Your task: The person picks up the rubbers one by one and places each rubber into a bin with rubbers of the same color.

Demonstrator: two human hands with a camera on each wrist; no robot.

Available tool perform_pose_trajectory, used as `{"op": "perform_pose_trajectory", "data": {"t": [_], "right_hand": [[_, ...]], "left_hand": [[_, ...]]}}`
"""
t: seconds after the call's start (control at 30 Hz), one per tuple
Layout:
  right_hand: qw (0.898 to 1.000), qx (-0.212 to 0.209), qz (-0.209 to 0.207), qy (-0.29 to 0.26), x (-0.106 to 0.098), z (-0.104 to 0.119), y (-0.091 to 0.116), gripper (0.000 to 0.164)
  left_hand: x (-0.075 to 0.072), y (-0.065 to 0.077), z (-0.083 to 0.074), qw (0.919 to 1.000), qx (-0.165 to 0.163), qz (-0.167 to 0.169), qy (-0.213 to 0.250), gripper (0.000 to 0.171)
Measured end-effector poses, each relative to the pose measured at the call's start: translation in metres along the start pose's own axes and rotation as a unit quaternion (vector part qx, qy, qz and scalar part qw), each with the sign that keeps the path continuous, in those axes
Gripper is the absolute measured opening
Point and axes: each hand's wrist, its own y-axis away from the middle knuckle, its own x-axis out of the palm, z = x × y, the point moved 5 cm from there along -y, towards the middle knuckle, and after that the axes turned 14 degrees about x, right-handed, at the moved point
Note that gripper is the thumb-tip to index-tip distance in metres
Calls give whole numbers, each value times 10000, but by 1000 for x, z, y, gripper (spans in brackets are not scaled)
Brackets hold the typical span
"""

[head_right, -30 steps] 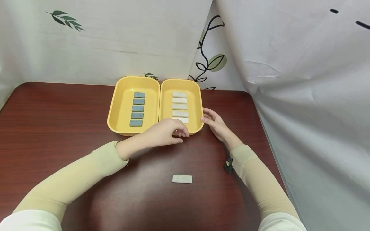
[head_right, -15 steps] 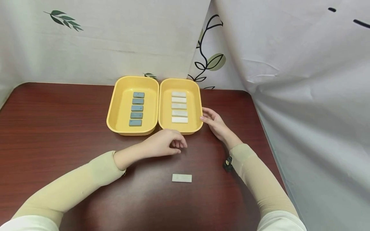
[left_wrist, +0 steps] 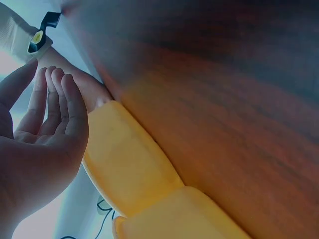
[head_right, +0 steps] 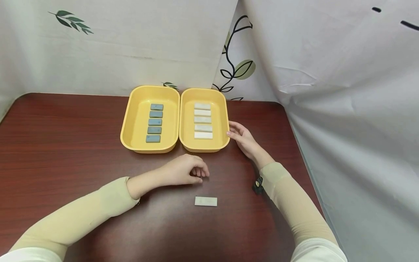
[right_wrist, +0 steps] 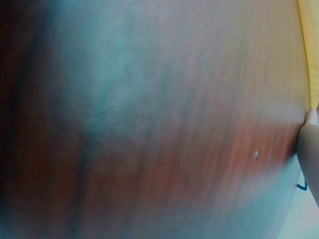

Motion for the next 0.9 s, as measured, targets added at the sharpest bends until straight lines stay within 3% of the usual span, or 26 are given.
{"op": "perform_pose_trajectory", "data": {"t": [0.2, 0.9], "right_hand": [[10000, 10, -58, -25, 0, 0, -1, 55], [10000, -27, 0, -56, 0, 1, 0, 53]], "left_hand": [[10, 2, -3, 9998, 115, 177, 42, 15], [39, 4, -7, 9956, 11, 935, -102, 14]]}}
